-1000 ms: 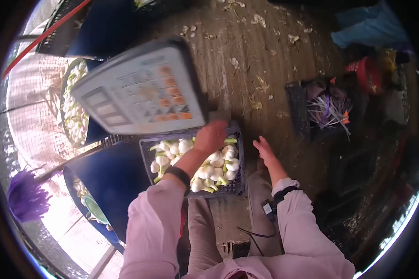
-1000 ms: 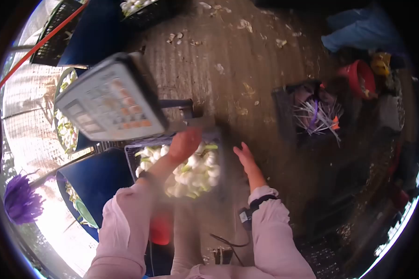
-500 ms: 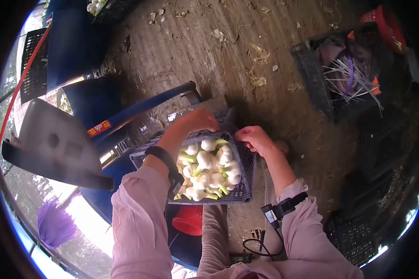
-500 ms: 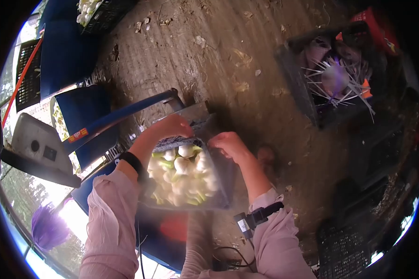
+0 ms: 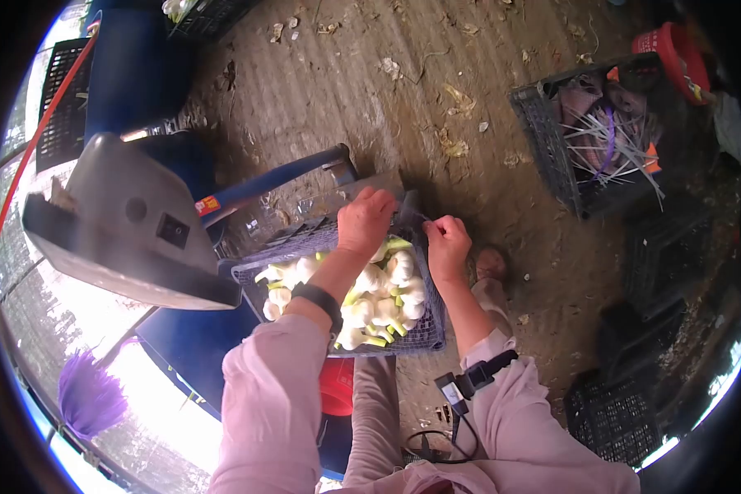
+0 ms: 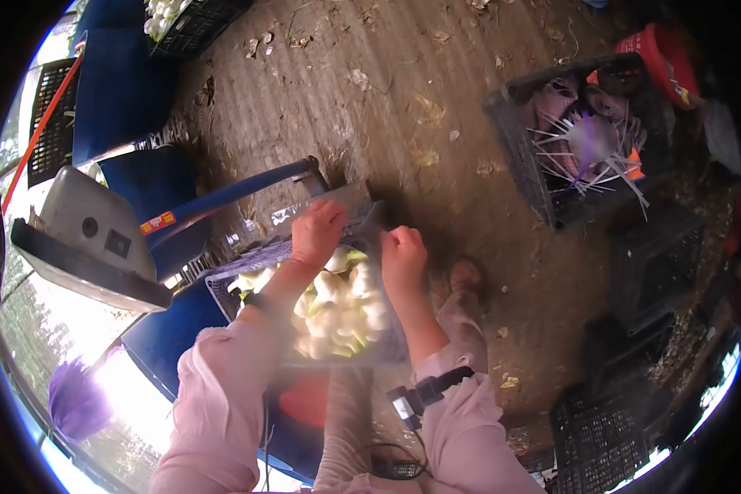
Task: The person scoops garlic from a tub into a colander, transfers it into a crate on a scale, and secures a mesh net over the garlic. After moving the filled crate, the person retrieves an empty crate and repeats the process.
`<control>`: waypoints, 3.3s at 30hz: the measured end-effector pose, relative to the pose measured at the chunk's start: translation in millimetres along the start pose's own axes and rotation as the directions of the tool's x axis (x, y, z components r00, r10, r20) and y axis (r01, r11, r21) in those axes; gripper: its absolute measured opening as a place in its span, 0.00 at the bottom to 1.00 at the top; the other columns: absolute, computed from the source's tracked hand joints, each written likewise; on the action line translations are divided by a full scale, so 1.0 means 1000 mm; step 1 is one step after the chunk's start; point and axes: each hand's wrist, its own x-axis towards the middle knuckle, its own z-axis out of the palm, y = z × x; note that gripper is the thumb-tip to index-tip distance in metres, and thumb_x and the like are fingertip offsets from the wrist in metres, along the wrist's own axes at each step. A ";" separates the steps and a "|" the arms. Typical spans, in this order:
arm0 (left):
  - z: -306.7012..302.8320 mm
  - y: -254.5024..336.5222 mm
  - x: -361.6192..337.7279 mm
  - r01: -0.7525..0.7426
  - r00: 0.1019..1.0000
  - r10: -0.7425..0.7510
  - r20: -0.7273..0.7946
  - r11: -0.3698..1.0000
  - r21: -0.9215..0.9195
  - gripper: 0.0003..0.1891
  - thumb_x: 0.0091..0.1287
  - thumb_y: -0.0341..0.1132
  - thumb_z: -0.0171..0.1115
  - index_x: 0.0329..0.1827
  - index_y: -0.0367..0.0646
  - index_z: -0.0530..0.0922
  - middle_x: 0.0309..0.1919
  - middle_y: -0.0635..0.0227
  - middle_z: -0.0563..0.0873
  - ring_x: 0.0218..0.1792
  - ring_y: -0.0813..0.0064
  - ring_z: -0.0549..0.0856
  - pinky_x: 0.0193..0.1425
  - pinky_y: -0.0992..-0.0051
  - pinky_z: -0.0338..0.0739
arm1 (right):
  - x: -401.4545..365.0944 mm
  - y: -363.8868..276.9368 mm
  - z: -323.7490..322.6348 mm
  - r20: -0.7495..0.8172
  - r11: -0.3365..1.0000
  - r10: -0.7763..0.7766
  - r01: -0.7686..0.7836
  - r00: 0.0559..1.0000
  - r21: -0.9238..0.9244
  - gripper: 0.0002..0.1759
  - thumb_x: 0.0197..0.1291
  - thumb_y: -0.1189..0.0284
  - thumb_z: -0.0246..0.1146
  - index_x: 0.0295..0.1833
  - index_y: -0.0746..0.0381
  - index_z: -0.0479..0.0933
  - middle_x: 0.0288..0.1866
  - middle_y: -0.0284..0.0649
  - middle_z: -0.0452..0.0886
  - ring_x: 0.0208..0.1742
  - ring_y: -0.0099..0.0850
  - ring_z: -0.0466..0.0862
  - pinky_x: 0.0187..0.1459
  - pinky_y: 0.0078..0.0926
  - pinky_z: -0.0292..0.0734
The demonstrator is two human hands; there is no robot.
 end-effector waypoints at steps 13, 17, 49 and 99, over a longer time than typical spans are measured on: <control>-0.035 0.074 -0.251 0.415 0.887 -0.461 0.005 0.794 -0.444 0.12 0.50 0.26 0.60 0.37 0.40 0.70 0.35 0.60 0.73 0.40 0.60 0.75 0.45 0.62 0.69 | -0.113 0.051 -0.110 0.199 0.906 0.280 -0.328 0.939 0.270 0.31 0.43 0.80 0.59 0.58 0.61 0.64 0.58 0.40 0.66 0.59 0.28 0.67 0.51 0.25 0.65; 0.126 0.052 -0.362 0.480 0.314 -0.484 0.817 -0.661 -0.576 0.08 0.57 0.26 0.54 0.38 0.41 0.68 0.36 0.65 0.75 0.44 0.67 0.77 0.47 0.67 0.72 | -0.145 0.158 -0.095 0.566 0.810 0.485 -0.586 0.667 -0.004 0.34 0.41 0.84 0.51 0.61 0.61 0.60 0.59 0.36 0.65 0.60 0.25 0.65 0.56 0.28 0.63; -0.099 -0.004 -0.314 0.629 0.501 -0.594 0.630 -0.249 -0.736 0.10 0.60 0.33 0.55 0.39 0.36 0.78 0.32 0.69 0.83 0.32 0.81 0.81 0.33 0.80 0.75 | -0.141 -0.184 -0.039 0.777 0.321 0.164 0.712 0.607 -0.624 0.10 0.49 0.68 0.61 0.25 0.63 0.72 0.26 0.46 0.77 0.25 0.44 0.78 0.27 0.37 0.72; -0.010 -0.306 -0.413 0.618 0.623 -0.421 0.659 -0.251 -0.745 0.07 0.60 0.36 0.56 0.37 0.45 0.79 0.32 0.76 0.79 0.36 0.82 0.76 0.39 0.78 0.71 | -0.384 0.047 0.149 0.800 -0.046 0.591 -0.986 0.101 0.159 0.10 0.54 0.71 0.58 0.42 0.60 0.73 0.38 0.38 0.77 0.46 0.32 0.76 0.41 0.32 0.73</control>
